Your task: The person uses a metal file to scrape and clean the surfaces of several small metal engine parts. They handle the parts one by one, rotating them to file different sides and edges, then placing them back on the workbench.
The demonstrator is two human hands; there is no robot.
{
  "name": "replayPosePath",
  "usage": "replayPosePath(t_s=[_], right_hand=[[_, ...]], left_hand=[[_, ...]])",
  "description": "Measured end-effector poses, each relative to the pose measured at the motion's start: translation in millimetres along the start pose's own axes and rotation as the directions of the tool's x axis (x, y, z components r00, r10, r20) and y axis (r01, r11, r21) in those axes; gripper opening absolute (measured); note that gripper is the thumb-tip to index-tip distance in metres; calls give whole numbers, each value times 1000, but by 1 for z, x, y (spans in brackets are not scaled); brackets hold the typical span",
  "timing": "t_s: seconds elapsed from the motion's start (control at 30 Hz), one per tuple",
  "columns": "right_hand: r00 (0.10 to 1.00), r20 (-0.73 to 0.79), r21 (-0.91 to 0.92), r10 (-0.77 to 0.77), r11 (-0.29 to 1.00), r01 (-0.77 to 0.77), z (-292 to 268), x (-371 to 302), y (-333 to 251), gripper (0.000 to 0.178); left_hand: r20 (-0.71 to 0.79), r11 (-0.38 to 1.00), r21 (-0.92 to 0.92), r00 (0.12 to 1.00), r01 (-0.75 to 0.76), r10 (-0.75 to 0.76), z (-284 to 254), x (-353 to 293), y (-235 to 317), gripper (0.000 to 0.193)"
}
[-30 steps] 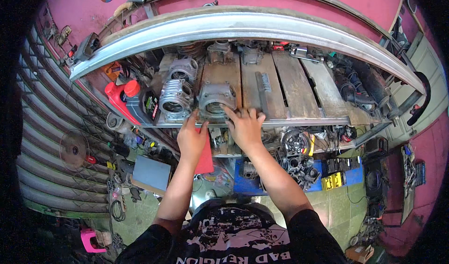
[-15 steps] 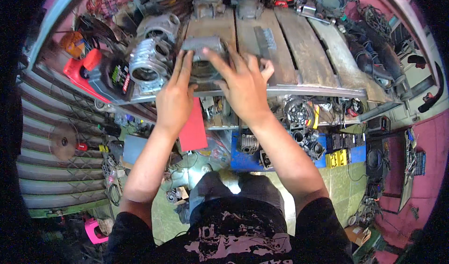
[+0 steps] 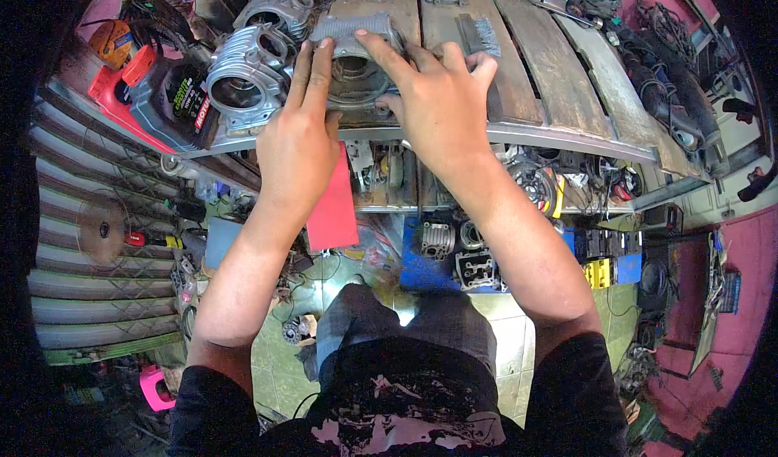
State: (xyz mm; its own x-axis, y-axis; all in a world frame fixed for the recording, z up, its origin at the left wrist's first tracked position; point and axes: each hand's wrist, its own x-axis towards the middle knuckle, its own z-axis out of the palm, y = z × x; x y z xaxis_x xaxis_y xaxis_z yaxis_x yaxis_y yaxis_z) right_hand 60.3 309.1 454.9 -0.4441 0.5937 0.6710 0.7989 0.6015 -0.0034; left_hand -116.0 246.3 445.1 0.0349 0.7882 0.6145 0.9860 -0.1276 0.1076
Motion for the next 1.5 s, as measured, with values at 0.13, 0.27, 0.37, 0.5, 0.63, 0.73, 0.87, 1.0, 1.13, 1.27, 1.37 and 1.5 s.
replayPosePath(t_s=[0.13,0.27,0.37,0.5,0.63,0.73,0.87,1.0,1.13,1.27,1.37,1.5], right_hand=[[1000,-12,-16,-4,1000,4,8,6,6,82],[999,38,-58,5,998,-3,21,22,16,78],[997,79,-89,18,996,-11,35,35,26,77],[991,124,-130,48,991,-31,56,57,41,85],[990,131,-105,57,994,-44,74,77,46,76],[961,252,-65,114,993,-100,73,98,43,74],[957,252,-37,144,990,-140,91,111,53,73],[934,330,-77,135,990,-116,83,121,47,71],[930,342,-98,138,989,-111,85,126,51,70],[922,356,-101,153,987,-125,92,130,56,69],[936,328,-105,128,990,-98,92,129,58,66],[917,366,-135,157,984,-114,97,134,60,63]], left_hand=[[-4,1000,14,1000,16,-16,12,12,-8,89],[17,995,75,998,60,-61,27,29,-10,88],[50,983,131,990,127,-134,36,46,-8,92],[20,975,190,992,118,-124,55,67,-15,85],[-24,971,198,991,136,-134,73,86,-23,81],[45,968,168,980,184,-194,76,99,-26,80],[146,932,268,946,244,-290,83,119,-26,80],[213,914,261,905,310,-368,92,134,-36,86],[188,918,250,915,307,-357,98,141,-35,78],[147,918,238,922,318,-357,103,141,-34,78],[133,918,233,924,321,-358,102,138,-32,77],[202,912,246,904,327,-378,99,145,-34,80]])
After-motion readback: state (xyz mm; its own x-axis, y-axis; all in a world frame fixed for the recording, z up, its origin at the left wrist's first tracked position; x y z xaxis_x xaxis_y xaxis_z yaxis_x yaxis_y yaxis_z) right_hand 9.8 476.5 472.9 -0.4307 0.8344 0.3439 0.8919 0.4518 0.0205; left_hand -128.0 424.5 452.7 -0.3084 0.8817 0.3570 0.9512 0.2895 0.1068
